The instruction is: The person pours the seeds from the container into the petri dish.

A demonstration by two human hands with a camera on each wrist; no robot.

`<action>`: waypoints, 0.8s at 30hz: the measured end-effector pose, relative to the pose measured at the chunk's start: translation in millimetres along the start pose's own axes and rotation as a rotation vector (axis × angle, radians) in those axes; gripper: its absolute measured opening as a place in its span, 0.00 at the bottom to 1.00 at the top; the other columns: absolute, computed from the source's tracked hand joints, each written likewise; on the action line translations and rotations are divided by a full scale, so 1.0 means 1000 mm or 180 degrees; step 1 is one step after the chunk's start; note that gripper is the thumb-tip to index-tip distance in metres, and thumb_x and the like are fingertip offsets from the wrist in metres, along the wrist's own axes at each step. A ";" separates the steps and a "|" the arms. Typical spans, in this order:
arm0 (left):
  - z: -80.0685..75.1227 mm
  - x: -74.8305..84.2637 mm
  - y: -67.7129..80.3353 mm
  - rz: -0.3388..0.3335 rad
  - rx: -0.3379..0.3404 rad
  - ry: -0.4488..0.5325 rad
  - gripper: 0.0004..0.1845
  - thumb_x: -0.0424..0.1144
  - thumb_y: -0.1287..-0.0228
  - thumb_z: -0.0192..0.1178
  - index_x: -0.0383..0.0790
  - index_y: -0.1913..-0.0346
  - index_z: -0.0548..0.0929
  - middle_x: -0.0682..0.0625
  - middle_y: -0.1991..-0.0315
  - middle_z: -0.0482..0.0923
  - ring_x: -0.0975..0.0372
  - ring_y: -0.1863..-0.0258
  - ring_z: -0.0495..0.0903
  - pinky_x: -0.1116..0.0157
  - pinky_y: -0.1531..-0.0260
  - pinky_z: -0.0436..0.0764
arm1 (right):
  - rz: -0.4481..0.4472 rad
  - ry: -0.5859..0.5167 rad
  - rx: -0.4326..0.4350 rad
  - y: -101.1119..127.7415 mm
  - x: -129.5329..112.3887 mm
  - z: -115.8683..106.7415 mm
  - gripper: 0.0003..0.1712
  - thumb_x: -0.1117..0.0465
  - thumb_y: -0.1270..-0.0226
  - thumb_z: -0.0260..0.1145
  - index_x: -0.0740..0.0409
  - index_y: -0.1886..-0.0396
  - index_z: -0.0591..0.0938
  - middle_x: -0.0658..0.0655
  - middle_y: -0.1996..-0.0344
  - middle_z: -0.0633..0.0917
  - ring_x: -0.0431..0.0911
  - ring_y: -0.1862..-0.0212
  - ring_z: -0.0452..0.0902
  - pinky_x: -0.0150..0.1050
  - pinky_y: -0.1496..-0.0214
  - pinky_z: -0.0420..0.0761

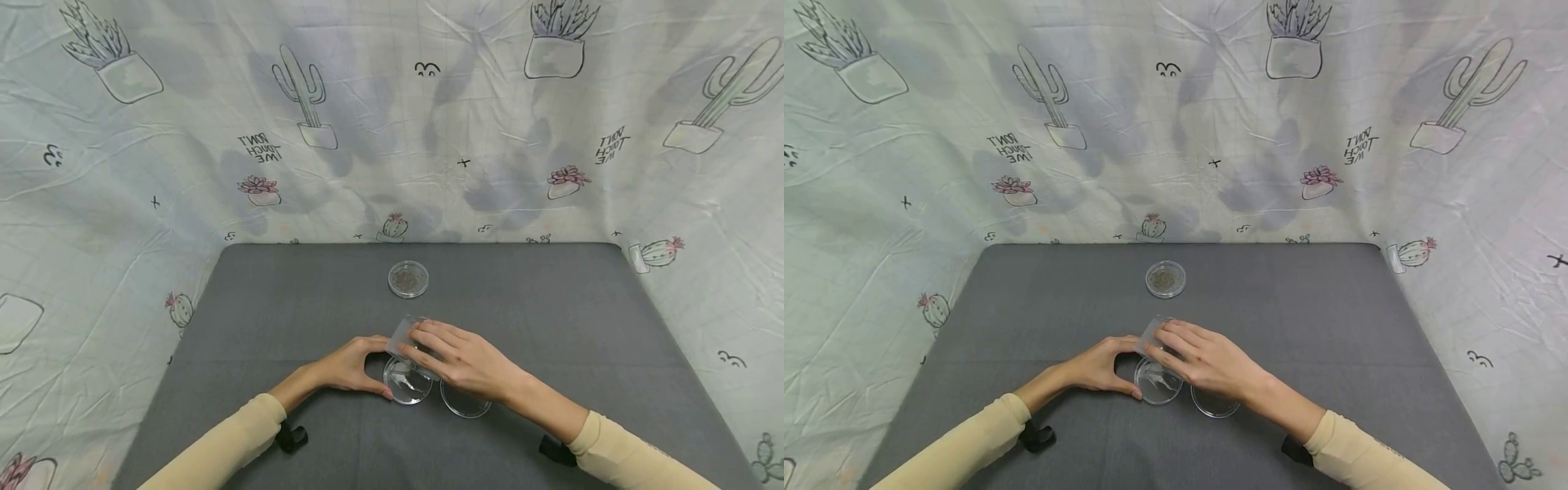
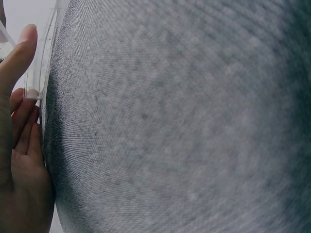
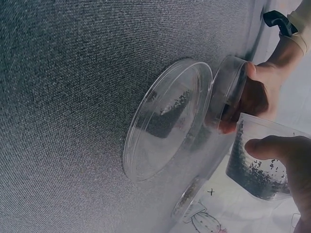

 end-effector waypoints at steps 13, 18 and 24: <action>-0.001 -0.001 0.000 -0.0107 -0.0025 0.0063 0.41 0.53 0.46 0.86 0.48 0.29 0.83 0.52 0.32 0.85 0.59 0.30 0.83 0.58 0.26 0.82 | -0.0262 0.0150 0.0247 -0.005 0.000 -0.004 0.25 0.68 0.13 0.51 0.53 0.24 0.80 0.59 0.35 0.86 0.49 0.31 0.84 0.43 0.25 0.84; -0.002 0.000 0.001 -0.0137 -0.0038 0.0061 0.41 0.54 0.46 0.86 0.48 0.29 0.83 0.53 0.31 0.84 0.59 0.28 0.82 0.57 0.25 0.81 | -0.0326 0.0165 0.0277 -0.004 -0.001 -0.004 0.25 0.67 0.09 0.47 0.53 0.25 0.80 0.58 0.35 0.86 0.49 0.31 0.84 0.42 0.25 0.84; -0.001 0.001 0.001 -0.0072 -0.0029 0.0095 0.41 0.52 0.46 0.86 0.48 0.29 0.83 0.53 0.32 0.85 0.59 0.29 0.82 0.58 0.26 0.82 | -0.0421 0.0158 0.0287 -0.003 -0.002 -0.005 0.24 0.68 0.11 0.51 0.54 0.25 0.80 0.58 0.34 0.86 0.49 0.30 0.83 0.43 0.24 0.83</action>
Point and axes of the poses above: each hand's wrist, its own y-axis away from the middle knuckle, its own z-axis out of the palm, x = y × z, the point moved 4 cm from there along -y, towards the middle knuckle
